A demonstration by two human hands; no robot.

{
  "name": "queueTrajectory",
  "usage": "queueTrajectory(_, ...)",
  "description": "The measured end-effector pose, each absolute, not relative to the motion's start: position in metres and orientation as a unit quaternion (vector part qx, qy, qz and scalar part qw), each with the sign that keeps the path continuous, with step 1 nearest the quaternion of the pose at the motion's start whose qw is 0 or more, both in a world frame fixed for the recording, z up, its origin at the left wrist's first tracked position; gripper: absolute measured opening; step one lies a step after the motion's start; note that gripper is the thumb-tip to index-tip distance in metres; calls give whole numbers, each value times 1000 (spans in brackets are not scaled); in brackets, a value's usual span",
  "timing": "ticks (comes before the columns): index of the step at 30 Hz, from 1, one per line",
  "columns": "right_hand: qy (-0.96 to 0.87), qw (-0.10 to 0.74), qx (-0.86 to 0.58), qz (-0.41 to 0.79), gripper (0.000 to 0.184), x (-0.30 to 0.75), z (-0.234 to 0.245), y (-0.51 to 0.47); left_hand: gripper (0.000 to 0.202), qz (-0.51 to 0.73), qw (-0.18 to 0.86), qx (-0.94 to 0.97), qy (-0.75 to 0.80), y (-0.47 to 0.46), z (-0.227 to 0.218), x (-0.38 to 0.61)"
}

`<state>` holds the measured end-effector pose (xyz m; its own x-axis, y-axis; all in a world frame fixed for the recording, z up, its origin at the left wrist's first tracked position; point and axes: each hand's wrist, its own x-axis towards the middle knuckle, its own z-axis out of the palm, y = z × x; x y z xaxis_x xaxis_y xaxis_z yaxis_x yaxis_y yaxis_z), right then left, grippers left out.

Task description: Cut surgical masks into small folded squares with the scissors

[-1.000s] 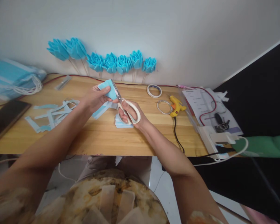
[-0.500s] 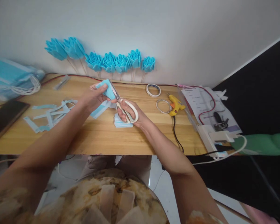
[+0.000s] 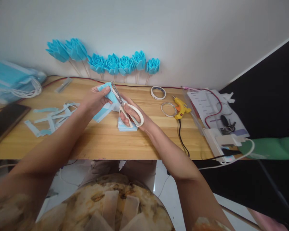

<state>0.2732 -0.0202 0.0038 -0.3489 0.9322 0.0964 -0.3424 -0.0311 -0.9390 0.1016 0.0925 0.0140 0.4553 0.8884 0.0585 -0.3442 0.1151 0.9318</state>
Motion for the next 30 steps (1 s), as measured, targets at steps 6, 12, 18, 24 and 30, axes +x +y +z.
queueTrajectory(6, -491, 486, -293, 661, 95, 273, 3, -20, 36, 450, 696, 490, 270, 94, 13, 102)
queueTrajectory(12, -496, 488, -297, 654, 90, 275, 0, -18, 46, 433, 694, 514, 257, 91, 9, 104)
queueTrajectory(18, -489, 506, -294, 646, 85, 272, 1, -18, 50, 409, 686, 543, 261, 86, 11, 104)
queueTrajectory(24, -472, 511, -309, 648, 84, 268, 4, -18, 47, 390, 685, 557, 263, 76, 15, 109)
queueTrajectory(30, -455, 525, -328, 640, 77, 264, 12, -22, 39, 401, 690, 535, 277, 78, 12, 110)
